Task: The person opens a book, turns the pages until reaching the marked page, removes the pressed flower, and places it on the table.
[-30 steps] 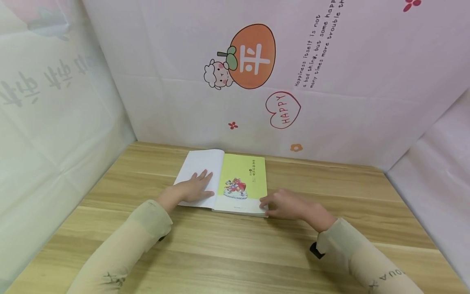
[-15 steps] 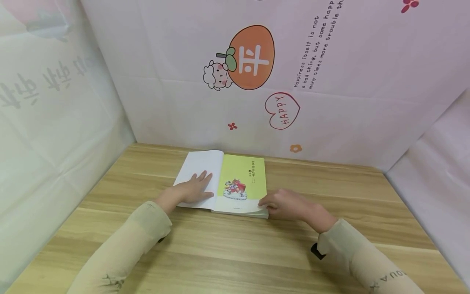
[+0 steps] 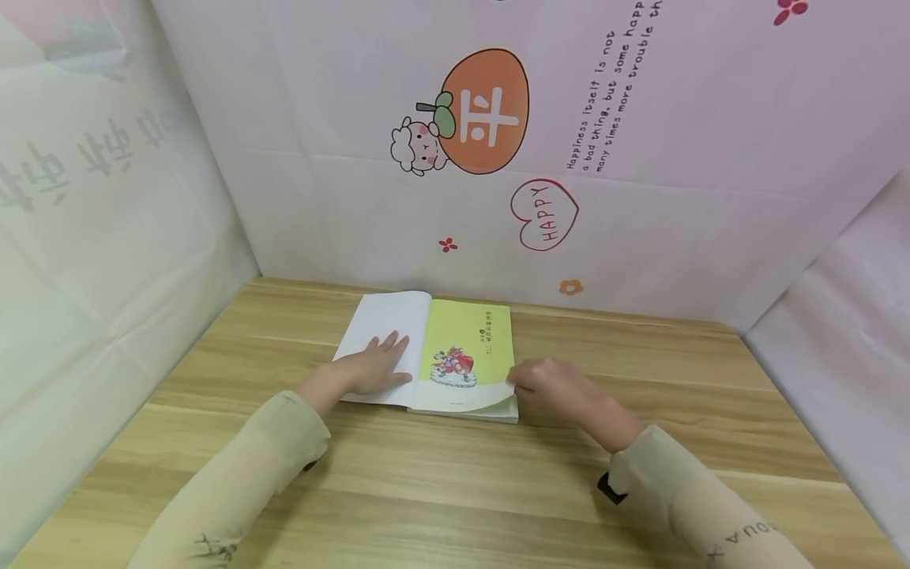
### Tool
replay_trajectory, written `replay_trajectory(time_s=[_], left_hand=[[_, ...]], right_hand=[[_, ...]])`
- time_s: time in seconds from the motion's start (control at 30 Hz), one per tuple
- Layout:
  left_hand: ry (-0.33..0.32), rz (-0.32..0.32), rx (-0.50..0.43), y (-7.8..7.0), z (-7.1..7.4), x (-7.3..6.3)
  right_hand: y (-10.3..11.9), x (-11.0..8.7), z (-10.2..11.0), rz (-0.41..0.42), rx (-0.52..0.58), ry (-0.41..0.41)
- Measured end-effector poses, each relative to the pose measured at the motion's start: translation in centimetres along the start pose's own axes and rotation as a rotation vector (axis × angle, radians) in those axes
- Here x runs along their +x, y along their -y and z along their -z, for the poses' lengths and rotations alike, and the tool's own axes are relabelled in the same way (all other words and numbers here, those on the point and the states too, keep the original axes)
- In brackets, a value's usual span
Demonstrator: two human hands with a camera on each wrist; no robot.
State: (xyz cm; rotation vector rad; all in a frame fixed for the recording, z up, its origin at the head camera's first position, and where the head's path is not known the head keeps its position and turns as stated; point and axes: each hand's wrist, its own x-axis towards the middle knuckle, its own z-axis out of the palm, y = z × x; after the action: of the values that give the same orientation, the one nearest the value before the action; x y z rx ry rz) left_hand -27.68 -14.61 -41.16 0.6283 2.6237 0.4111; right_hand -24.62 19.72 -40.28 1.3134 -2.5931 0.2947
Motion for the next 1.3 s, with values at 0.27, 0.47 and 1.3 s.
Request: replay_trajectory(time_s=[0.27,0.47,1.3], left_hand=[[-0.005,0.002,0.006,0.0,-0.1,0.1],[-0.008,0.005,0.006,0.2,-0.1,0.3],[-0.023,0.017,0.002,0.6,-0.4,1.2]], right_hand=[[-0.2,0.3,-0.4,-0.095,-0.097,-0.119],[-0.4,0.9,-0.5,-0.288,-0.038,-0.098],[0.0,2.4,-2.1,-0.769,1.261,-0.226]])
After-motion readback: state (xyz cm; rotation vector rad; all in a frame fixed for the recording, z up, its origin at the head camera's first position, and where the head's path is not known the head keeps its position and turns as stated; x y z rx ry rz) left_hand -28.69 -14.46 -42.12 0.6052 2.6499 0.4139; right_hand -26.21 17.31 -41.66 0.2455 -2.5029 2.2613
